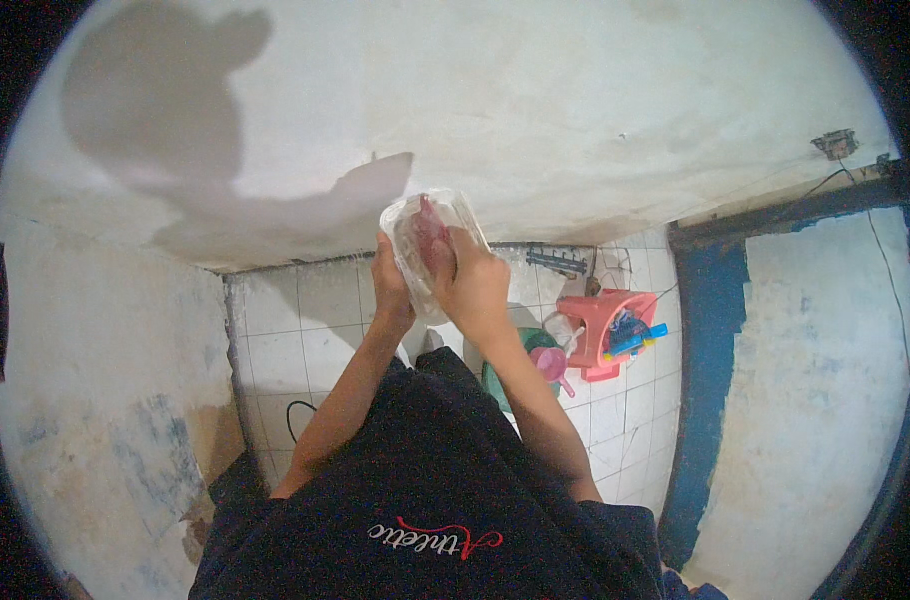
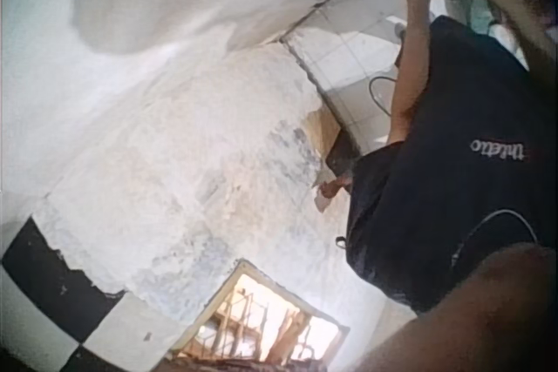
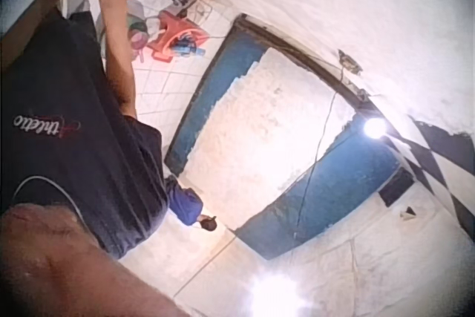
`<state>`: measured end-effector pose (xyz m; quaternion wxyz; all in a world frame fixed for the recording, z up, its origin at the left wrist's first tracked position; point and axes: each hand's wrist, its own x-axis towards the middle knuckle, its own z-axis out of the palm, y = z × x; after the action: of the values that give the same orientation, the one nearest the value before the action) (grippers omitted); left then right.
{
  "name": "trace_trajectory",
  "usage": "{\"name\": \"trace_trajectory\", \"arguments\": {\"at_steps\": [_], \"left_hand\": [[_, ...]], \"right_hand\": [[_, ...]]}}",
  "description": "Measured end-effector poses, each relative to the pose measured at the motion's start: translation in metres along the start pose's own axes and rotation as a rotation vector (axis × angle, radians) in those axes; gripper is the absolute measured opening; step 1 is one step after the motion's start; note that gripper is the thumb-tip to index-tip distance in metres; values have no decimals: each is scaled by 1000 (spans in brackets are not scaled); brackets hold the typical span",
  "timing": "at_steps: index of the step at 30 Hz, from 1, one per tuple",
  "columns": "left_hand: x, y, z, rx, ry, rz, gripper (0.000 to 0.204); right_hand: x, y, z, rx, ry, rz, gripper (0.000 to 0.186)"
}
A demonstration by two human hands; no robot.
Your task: The person applies a white patching compound to a damaged area on a wall using a red putty knife, then scoops more compound from a plastic container to continue the application.
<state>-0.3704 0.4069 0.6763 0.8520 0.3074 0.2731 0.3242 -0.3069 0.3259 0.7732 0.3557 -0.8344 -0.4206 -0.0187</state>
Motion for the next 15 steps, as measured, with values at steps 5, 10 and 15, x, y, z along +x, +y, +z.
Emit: {"name": "trace_trajectory", "arguments": {"at_steps": [5,10,15], "left_hand": [[-5,4,10,-271,-44,-215,71],[-5,4,12,-336,-23,-224,76],[-2,-1,6,-311,-77,-242,75]], "right_hand": [[-14,-2,5,-48,-105,23,22],[-16,-18,-9,-24,-98,53,23],[-8,-9,2,-47,-107,19,25]]}}
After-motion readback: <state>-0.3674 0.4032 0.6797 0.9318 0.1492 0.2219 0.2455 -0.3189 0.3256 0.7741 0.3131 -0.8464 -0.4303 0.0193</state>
